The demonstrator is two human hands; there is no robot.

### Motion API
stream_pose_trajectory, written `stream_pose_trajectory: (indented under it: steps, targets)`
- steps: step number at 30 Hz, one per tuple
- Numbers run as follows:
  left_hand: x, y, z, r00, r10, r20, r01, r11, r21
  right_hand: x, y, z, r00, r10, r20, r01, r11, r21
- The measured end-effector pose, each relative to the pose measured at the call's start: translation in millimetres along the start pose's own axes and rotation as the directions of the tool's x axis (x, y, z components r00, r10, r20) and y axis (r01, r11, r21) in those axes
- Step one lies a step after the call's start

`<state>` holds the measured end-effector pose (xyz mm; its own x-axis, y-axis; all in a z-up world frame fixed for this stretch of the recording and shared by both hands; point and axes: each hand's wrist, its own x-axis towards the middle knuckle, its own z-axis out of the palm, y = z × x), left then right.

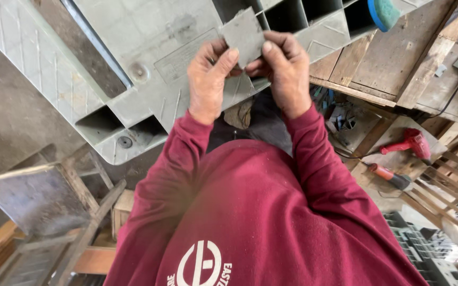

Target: The person cuts a section of a gray plastic pallet using a hand saw and a utility knife, then removes the cut piece. They then use a soldering iron to melt and smooth the edges of the cut section.

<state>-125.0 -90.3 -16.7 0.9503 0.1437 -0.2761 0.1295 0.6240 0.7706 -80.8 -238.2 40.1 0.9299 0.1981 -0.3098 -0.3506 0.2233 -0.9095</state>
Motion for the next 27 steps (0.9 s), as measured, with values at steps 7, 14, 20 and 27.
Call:
stream_pose_trajectory:
  steps: [7, 14, 20, 27]
  targets:
    - [11, 8, -4, 0.929, 0.272, 0.250, -0.364, 0.560, 0.744, -19, 35, -57, 0.878, -0.478, 0.004, 0.410, 0.750, -0.519]
    - [34, 20, 23, 0.759, 0.192, 0.622, -0.649, 0.145, 0.747, -9, 36, -88, 0.941, -0.293, -0.171, 0.228, 0.920, -0.320]
    - [43, 29, 27, 0.763, -0.033, 0.646, -0.646, -0.007, 0.763, -14, 31, -86, 0.904, -0.419, -0.088, 0.361, 0.857, -0.367]
    - [51, 25, 22, 0.642, -0.031, 0.766, -0.758, -0.176, 0.628, -10, 54, -100, 0.903, -0.423, -0.080, 0.370, 0.857, -0.359]
